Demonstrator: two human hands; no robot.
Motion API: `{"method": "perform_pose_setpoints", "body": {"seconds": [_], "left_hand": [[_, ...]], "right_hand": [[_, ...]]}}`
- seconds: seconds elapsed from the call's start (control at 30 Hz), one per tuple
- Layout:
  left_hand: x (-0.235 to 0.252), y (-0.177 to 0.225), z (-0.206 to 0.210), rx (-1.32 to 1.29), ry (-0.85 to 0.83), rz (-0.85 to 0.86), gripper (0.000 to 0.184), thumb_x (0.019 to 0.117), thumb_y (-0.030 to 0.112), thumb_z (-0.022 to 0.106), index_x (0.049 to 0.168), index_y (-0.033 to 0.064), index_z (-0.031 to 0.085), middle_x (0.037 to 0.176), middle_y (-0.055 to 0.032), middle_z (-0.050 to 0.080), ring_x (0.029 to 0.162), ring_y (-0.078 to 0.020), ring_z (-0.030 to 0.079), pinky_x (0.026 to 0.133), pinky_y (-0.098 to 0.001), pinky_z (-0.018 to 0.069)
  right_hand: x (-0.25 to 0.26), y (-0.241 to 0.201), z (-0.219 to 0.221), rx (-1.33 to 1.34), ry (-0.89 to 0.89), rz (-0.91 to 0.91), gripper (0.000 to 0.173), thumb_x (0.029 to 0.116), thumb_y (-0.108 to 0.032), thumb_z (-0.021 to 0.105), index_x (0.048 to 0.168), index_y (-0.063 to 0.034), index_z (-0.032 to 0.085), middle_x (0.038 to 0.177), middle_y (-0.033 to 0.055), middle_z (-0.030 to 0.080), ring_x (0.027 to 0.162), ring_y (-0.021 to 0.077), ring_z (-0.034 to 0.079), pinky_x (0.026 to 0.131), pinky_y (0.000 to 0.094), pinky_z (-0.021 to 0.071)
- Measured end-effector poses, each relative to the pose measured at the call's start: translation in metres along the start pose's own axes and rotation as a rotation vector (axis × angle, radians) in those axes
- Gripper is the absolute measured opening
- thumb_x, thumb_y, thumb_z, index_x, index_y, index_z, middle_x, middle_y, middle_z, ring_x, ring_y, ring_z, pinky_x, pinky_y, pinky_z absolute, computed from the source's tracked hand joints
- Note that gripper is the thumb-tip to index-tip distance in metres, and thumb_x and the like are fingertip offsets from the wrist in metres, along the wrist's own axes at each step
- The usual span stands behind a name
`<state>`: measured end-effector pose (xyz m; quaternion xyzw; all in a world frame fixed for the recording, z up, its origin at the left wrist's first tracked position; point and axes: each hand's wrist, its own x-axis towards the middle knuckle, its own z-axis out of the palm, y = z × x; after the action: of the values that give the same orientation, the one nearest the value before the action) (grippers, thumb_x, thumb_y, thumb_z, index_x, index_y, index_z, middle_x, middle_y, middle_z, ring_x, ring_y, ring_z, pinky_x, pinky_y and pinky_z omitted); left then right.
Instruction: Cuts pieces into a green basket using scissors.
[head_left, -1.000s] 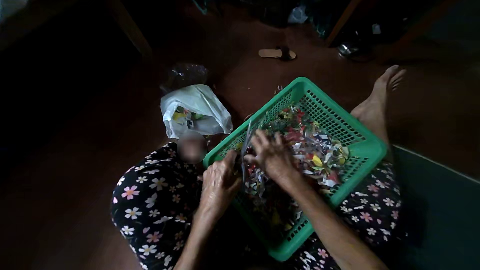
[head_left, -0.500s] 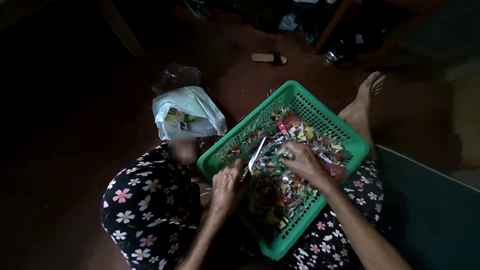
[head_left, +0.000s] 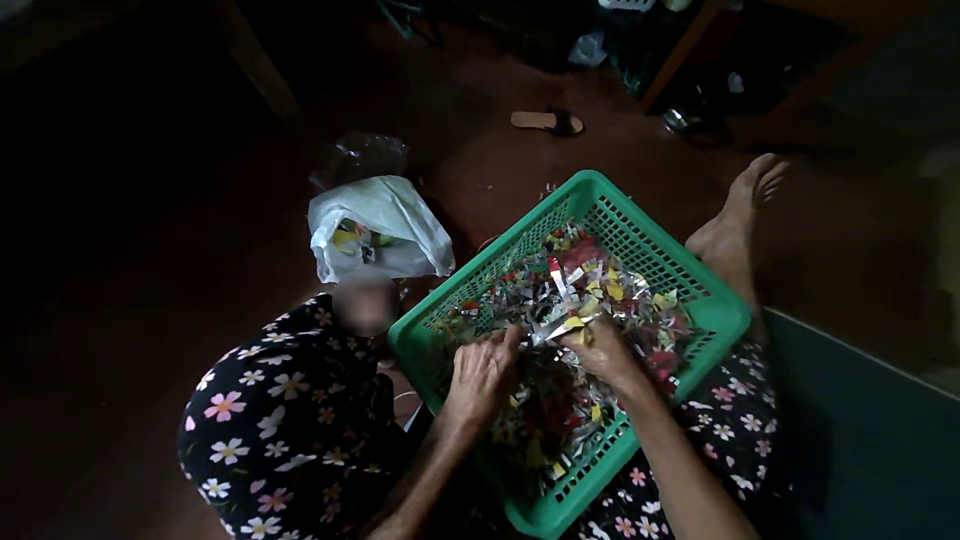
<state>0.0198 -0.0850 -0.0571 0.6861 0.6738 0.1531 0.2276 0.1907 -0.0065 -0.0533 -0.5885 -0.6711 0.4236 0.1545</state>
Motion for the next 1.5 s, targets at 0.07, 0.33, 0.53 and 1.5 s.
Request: {"method": "perform_pose_setpoints", "body": {"seconds": [0.07, 0.33, 0.53, 1.5], "left_hand": [[-0.003, 0.0, 0.005, -0.002, 0.05, 0.001, 0.027, 0.0936, 0.01, 0.063, 0.118, 0.0061, 0.072, 0.081, -0.0192, 0.072, 0.071, -0.0411, 0.071, 0.063, -0.0564, 0.0538], [0.003, 0.013, -0.011, 0.037, -0.294, -0.116, 0.043, 0.1013, 0.013, 0.055, 0.144, 0.0073, 0.054, 0.12, -0.0226, 0.068, 0.108, -0.0425, 0.067, 0.085, -0.0567, 0.053], [0.002, 0.012, -0.01, 0.042, -0.24, -0.111, 0.031, 0.1013, 0.013, 0.054, 0.13, 0.004, 0.063, 0.097, -0.0236, 0.072, 0.091, -0.0445, 0.07, 0.077, -0.058, 0.0525], [-0.026, -0.018, -0.025, -0.051, 0.01, -0.292, 0.033, 0.0944, 0.014, 0.063, 0.127, 0.0112, 0.069, 0.101, -0.0188, 0.074, 0.091, -0.0412, 0.072, 0.076, -0.0599, 0.0525]], "right_hand": [[0.004, -0.005, -0.005, -0.077, -0.076, 0.034, 0.039, 0.0911, -0.003, 0.072, 0.126, 0.0095, 0.061, 0.121, 0.0258, 0.065, 0.115, 0.0294, 0.063, 0.103, 0.0406, 0.0479], [-0.001, -0.006, 0.001, -0.081, -0.129, 0.078, 0.039, 0.0942, -0.003, 0.067, 0.129, 0.0119, 0.06, 0.129, 0.0283, 0.062, 0.122, 0.032, 0.059, 0.109, 0.042, 0.0442], [0.004, -0.011, 0.003, 0.015, -0.088, 0.173, 0.038, 0.0871, -0.004, 0.075, 0.122, 0.0059, 0.062, 0.114, 0.0182, 0.066, 0.106, 0.0201, 0.064, 0.094, 0.0359, 0.0519], [-0.004, 0.006, -0.006, -0.488, 0.189, 0.183, 0.055, 0.0911, -0.004, 0.071, 0.143, 0.0023, 0.052, 0.152, 0.0292, 0.042, 0.131, 0.0491, 0.051, 0.105, 0.0625, 0.0453]]}}
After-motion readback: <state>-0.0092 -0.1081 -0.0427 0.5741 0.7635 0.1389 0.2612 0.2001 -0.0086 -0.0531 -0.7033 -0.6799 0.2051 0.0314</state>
